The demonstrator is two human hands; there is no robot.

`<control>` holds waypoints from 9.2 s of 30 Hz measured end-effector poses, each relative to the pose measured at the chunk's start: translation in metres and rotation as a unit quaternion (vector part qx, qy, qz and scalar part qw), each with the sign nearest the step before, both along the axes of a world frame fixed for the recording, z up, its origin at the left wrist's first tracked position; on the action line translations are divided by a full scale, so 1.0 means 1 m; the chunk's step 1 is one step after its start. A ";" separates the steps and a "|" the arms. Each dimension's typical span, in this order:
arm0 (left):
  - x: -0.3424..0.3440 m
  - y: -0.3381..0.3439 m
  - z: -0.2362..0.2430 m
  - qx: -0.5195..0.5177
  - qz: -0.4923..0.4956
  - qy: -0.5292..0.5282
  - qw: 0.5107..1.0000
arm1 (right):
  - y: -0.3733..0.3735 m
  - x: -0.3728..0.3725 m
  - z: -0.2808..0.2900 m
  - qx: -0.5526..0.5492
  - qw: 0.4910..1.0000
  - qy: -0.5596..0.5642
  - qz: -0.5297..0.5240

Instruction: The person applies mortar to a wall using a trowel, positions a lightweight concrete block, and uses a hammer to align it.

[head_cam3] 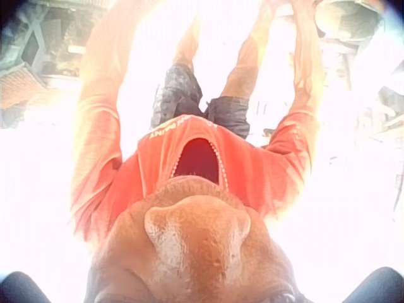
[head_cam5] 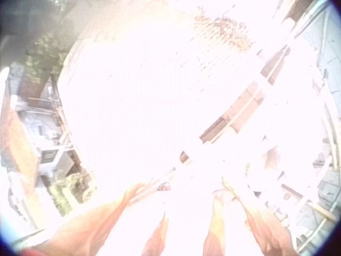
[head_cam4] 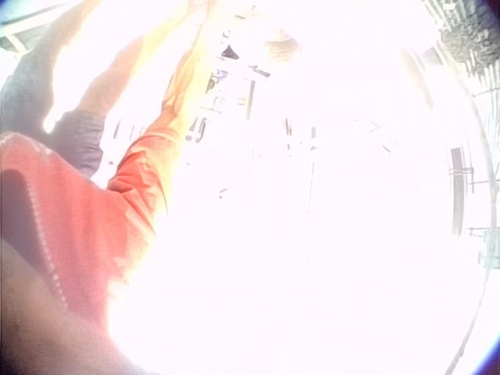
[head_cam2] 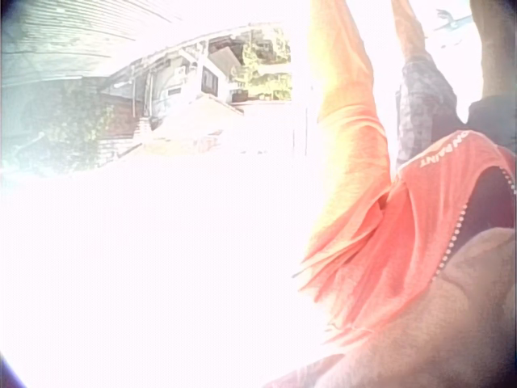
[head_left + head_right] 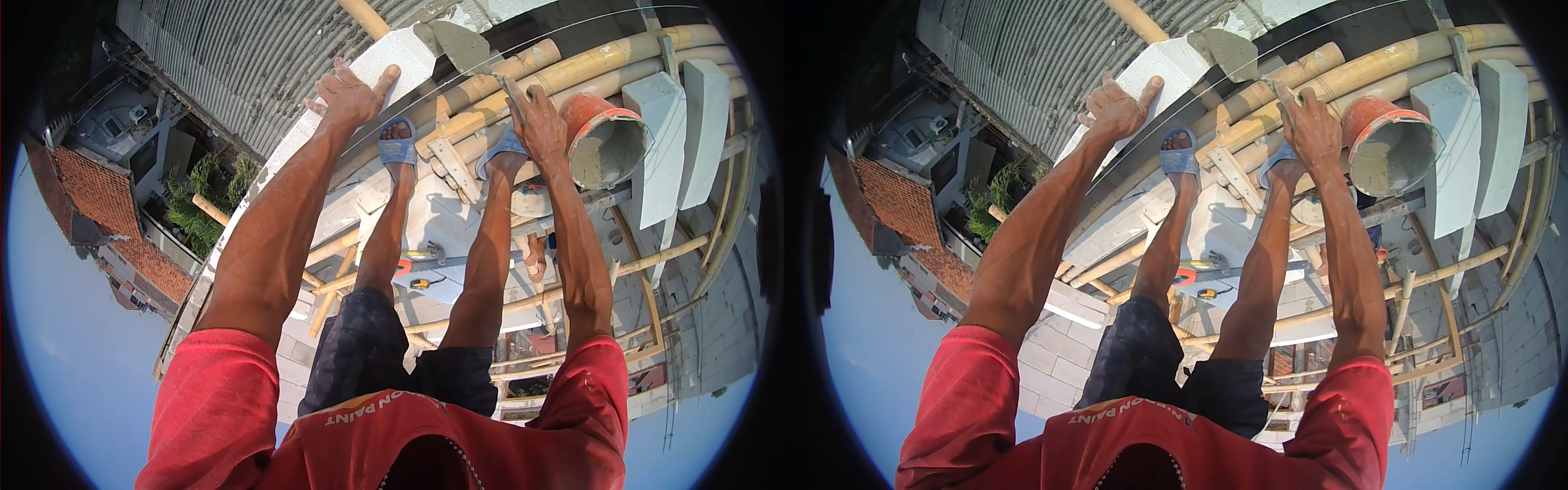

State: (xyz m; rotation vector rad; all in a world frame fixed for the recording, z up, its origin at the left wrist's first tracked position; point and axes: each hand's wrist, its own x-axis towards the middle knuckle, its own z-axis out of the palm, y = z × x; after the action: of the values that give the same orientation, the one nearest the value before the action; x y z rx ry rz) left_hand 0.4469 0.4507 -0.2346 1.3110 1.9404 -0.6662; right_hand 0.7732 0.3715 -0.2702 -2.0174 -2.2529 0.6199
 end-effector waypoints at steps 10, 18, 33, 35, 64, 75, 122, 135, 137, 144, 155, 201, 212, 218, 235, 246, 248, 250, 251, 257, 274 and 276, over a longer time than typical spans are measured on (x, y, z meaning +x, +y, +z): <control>-0.008 -0.003 -0.006 0.015 0.013 -0.013 1.000 | 0.024 0.022 0.002 -0.030 0.990 -0.119 0.065; -0.001 -0.003 -0.009 0.020 -0.009 -0.029 0.999 | -0.061 -0.037 -0.086 -0.003 0.957 0.187 -0.221; -0.006 0.004 0.004 0.002 0.007 -0.022 1.000 | -0.051 -0.203 0.000 -0.149 0.377 0.691 -0.599; -0.007 0.006 0.003 0.002 0.008 -0.014 1.000 | -0.050 -0.186 0.013 -0.215 0.416 0.672 -0.573; -0.013 0.010 -0.008 -0.007 -0.022 0.058 0.998 | -0.112 0.128 0.074 -0.335 0.833 0.062 -0.435; -0.016 0.013 -0.017 -0.008 -0.028 0.065 0.997 | -0.222 0.090 0.093 -0.193 0.385 0.599 -0.675; 0.001 0.005 0.001 -0.002 0.005 0.000 1.000 | 0.181 0.128 -0.055 0.021 0.977 -0.181 -0.108; -0.006 0.004 -0.001 0.008 -0.027 0.043 0.999 | 0.066 0.116 0.058 0.038 0.949 -0.006 -0.314; 0.004 0.003 0.000 0.006 -0.035 0.048 0.998 | 0.008 0.116 0.107 -0.014 0.921 0.085 -0.379; -0.016 0.007 -0.006 -0.019 0.008 0.015 1.000 | -0.136 0.095 0.173 -0.163 0.756 0.155 -0.615; -0.006 0.008 -0.002 0.051 -0.068 0.069 0.994 | -0.089 0.116 0.060 -0.297 0.812 0.112 -0.490; -0.006 0.007 0.002 0.014 -0.034 0.030 0.999 | 0.221 0.218 -0.007 -0.038 0.979 -0.195 -0.051; -0.012 -0.001 -0.010 0.008 -0.029 0.007 1.000 | 0.313 0.300 -0.072 0.002 0.969 -0.230 -0.096; -0.015 0.002 -0.007 -0.015 -0.026 0.021 0.999 | 0.282 0.256 -0.054 0.078 0.964 -0.143 -0.208; -0.007 0.013 -0.005 -0.001 -0.033 0.045 0.998 | -0.143 0.097 0.160 -0.126 0.733 0.190 -0.641; -0.011 0.011 -0.018 -0.026 -0.021 0.064 0.997 | -0.097 0.135 0.036 -0.273 0.842 0.078 -0.460; -0.016 0.011 -0.015 -0.013 -0.017 0.077 0.997 | -0.098 0.133 0.069 -0.296 0.800 0.196 -0.484; -0.021 0.011 -0.014 -0.015 -0.017 0.076 0.997 | -0.118 0.127 0.101 -0.294 0.610 0.412 -0.609; -0.018 0.013 -0.016 -0.017 -0.016 0.070 0.997 | -0.129 0.125 0.116 -0.290 0.612 0.409 -0.612; -0.018 0.013 -0.024 -0.028 -0.017 0.076 0.997 | -0.186 0.062 0.133 -0.132 0.355 0.636 -0.673; -0.009 0.011 -0.001 -0.021 -0.017 0.041 0.999 | -0.039 -0.047 0.086 -0.064 0.408 0.664 -0.623; -0.004 0.013 0.000 -0.023 -0.007 0.011 1.000 | 0.004 -0.032 0.051 -0.018 0.524 0.616 -0.588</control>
State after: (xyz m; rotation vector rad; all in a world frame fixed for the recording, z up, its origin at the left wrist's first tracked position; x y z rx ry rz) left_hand 0.4434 0.4634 -0.2350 1.2944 1.9242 -0.7300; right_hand 0.7415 0.3756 -0.2195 -1.5201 0.0519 1.1845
